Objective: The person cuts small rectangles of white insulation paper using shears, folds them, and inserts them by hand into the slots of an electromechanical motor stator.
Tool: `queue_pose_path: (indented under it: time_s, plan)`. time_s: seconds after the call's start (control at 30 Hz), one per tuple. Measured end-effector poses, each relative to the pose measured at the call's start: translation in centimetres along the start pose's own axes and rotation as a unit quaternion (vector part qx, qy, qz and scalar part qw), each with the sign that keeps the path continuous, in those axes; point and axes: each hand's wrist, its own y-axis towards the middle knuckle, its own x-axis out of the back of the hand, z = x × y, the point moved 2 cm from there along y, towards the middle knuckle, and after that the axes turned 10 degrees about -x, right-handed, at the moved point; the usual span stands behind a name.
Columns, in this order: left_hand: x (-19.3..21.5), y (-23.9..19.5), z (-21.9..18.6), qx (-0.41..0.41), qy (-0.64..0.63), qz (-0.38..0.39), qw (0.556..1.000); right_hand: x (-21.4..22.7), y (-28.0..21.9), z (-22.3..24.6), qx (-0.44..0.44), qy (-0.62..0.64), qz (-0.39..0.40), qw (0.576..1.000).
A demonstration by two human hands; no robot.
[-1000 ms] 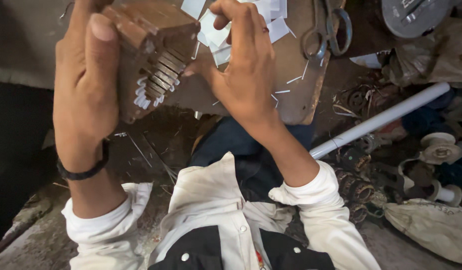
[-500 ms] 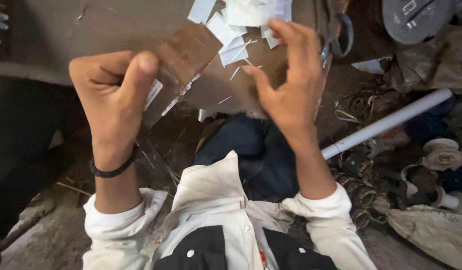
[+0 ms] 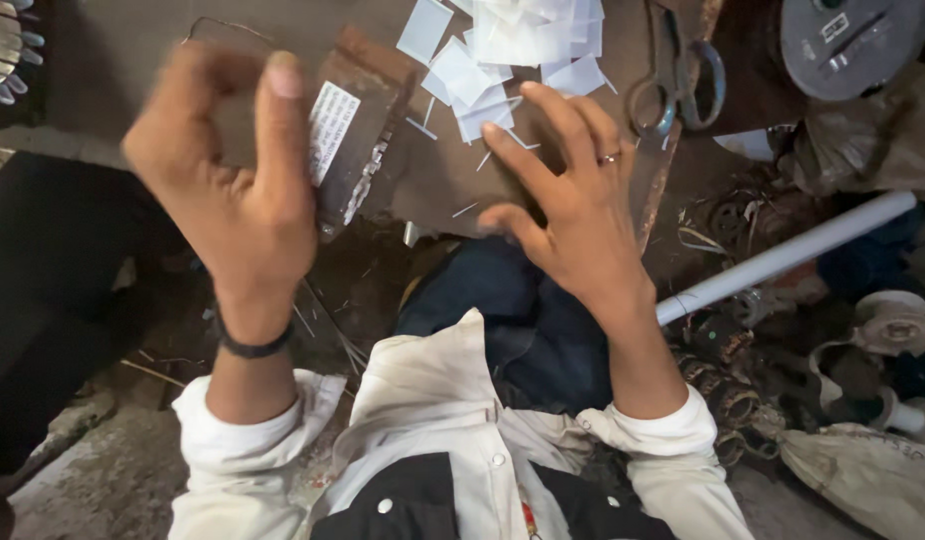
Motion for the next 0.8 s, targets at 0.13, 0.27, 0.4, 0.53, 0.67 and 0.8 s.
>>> queue_pose_path:
  time_s: [0.13,0.27,0.4,0.53,0.67,0.8]
  plan:
    - [0.3,-0.8,1.4,-0.217,0.055,-0.175,0.959,0.4,-1.3,0.0,-0.009,0.014,0.035,0.999]
    - [3.8,-3.6,-0.5,-0.402,0.154,-0.180,0.885,0.4,-1.8,-0.2,-0.018,0.004,0.049,0.999]
    - [1.5,-7.6,-5.0,-0.300,0.176,-0.029,0.937,0.1,-1.3,-0.3,-0.008,0.006,0.042,0.999]
    - [-1.8,-8.2,-5.3,-0.243,0.083,0.056,0.965,0.2,-1.7,-0.5,-0.013,0.026,0.042,0.999]
    - [-3.3,-8.1,-4.6,-0.181,0.056,0.045,0.981,0.6,-2.2,-0.4,-0.032,0.064,0.024,0.997]
    - [-4.4,-8.3,-4.1,-0.141,0.034,0.063,0.987,0.4,-2.1,0.4,0.029,0.028,0.005,0.999]
